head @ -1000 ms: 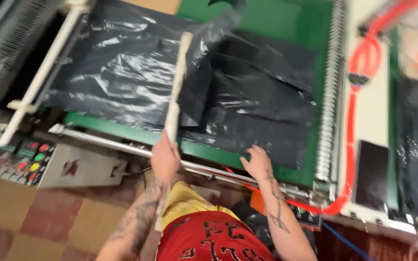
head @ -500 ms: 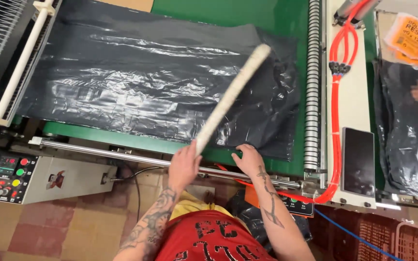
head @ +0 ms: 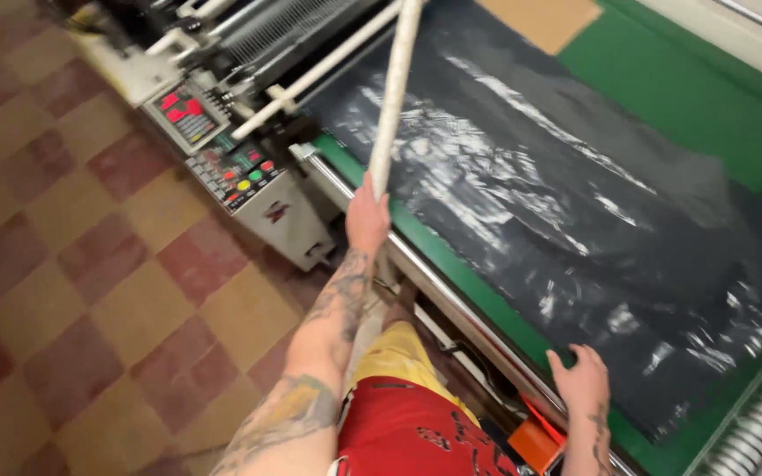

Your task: Using a long white tube to flatten and smooth out black plastic film on a moving conveyor belt.

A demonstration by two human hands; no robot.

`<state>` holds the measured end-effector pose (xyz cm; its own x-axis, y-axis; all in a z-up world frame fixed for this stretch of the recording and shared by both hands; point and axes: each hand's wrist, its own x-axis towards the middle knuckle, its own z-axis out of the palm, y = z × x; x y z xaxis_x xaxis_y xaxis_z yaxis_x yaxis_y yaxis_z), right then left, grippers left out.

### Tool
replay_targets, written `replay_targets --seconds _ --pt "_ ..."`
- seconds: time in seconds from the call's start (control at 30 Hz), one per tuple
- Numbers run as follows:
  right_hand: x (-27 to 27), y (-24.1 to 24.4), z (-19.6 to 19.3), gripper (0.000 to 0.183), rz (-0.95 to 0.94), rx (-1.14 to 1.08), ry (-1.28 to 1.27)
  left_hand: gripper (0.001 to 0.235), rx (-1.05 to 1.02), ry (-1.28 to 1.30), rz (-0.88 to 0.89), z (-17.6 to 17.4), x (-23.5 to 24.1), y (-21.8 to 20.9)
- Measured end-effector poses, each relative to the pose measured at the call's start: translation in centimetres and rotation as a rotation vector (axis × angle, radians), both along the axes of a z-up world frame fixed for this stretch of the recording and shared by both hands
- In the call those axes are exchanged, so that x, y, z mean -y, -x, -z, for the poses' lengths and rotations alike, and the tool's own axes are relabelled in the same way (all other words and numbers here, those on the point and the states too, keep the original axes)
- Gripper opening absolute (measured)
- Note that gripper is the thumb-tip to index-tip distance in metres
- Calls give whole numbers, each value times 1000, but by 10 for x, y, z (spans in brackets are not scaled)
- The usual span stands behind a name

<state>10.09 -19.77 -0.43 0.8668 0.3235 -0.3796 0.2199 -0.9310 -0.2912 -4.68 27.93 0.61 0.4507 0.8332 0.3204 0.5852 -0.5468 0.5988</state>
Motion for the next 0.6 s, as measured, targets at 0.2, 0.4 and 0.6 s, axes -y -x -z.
replay_targets --seconds 0.2,0.4,0.6 --pt "0 -1 -1 60 -2 8 34 60 1 177 -61 -28 6 1" --pt "1 -5 2 58 -9 -6 52 56 -96 -15 -130 -26 5 -8" --pt "13 -1 31 46 -19 191 -66 57 -143 -331 244 -13 71 -8"
